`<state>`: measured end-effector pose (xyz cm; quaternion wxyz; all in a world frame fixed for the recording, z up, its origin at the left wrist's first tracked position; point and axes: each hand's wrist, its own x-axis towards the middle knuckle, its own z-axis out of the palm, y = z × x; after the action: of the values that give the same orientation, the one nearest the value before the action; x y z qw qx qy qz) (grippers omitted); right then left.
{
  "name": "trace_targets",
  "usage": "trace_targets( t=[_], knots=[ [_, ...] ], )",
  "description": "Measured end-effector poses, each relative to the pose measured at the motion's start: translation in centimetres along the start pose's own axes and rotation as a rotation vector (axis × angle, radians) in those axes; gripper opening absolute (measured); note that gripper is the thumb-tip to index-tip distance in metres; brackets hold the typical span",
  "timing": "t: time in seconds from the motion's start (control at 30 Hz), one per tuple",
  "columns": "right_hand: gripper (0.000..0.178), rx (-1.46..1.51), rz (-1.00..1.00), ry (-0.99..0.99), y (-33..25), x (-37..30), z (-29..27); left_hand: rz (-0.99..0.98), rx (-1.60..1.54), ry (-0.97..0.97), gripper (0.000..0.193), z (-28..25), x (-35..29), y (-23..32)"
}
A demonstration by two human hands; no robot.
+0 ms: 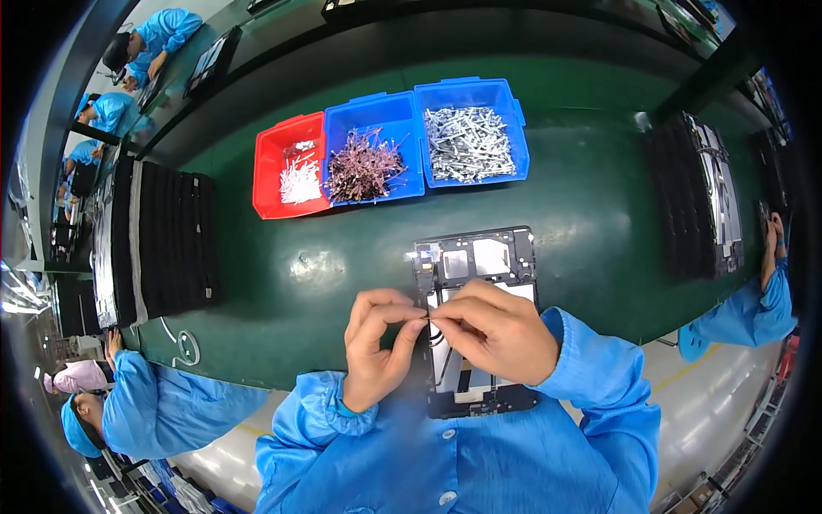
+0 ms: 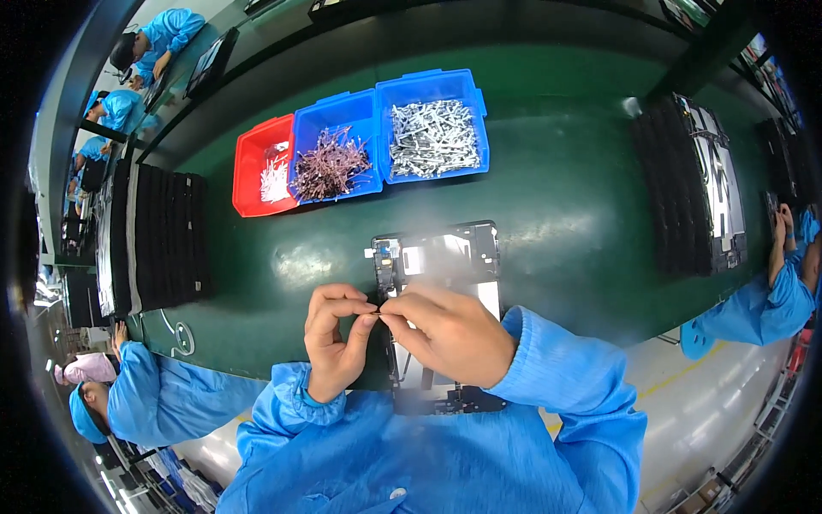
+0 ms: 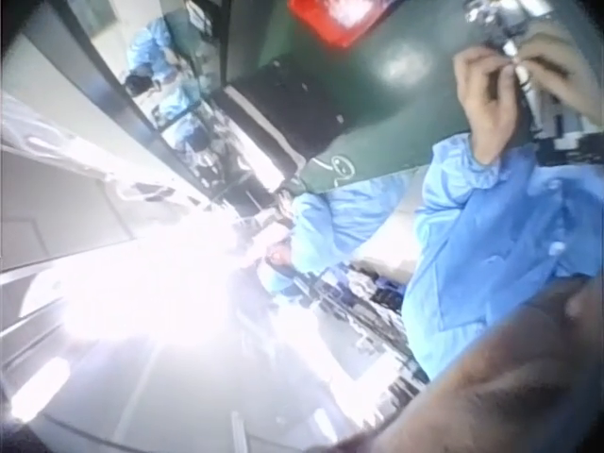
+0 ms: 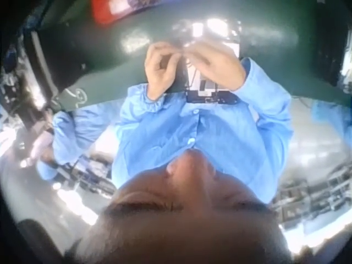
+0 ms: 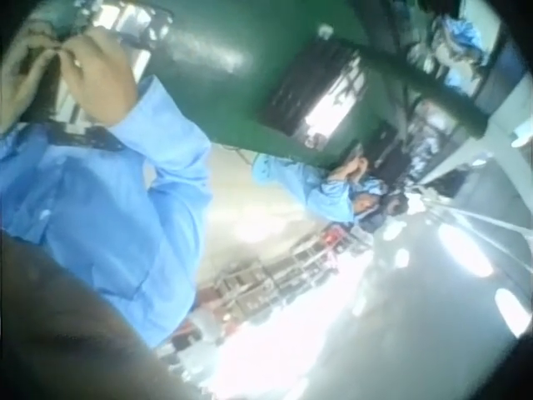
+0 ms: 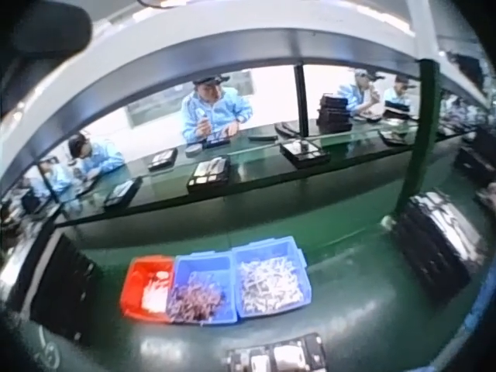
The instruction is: The person assembles tablet devices by preparing wire strips from bins by hand, installing them into tablet frames, and applying adhesive strips along the frame edges.
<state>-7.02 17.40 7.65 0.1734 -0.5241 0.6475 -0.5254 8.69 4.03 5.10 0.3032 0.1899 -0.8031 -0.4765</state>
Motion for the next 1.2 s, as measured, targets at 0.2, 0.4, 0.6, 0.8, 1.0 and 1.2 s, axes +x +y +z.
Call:
trace_targets(
  t=[0.2, 0.4, 0.6, 0.8, 1.0, 1.2],
  knots=[
    [0.013, 0.01, 0.026, -0.024, 0.2, 0.5, -0.2, 0.05, 0.082, 0.014, 0.023, -0.2, 0.0, -0.4],
    [0.012, -0.154, 0.009, -0.118, 2.8, 1.6, -0.1, -0.464, -0.187, -0.147, 0.038, -1.6, 0.7, -1.1],
    [0.013, -0.232, -0.043, -0.228, 3.4, 2.4, 0.2, -0.767, -0.413, -0.229, 0.022, -2.0, 2.4, -1.6],
    [0.011, -0.166, -0.013, -0.215, 3.9, 2.2, 0.2, -0.788, -0.426, -0.259, 0.015, -2.0, 2.8, -1.8],
    [0.011, -0.269, -0.079, -0.221, 3.9, 2.3, 0.4, -0.797, -0.399, -0.276, 0.014, -2.0, 2.8, -1.9],
    [0.01, -0.302, -0.112, -0.221, 4.2, 2.1, 0.4, -0.807, -0.372, -0.29, 0.014, -1.9, 3.0, -1.9]
  ],
)
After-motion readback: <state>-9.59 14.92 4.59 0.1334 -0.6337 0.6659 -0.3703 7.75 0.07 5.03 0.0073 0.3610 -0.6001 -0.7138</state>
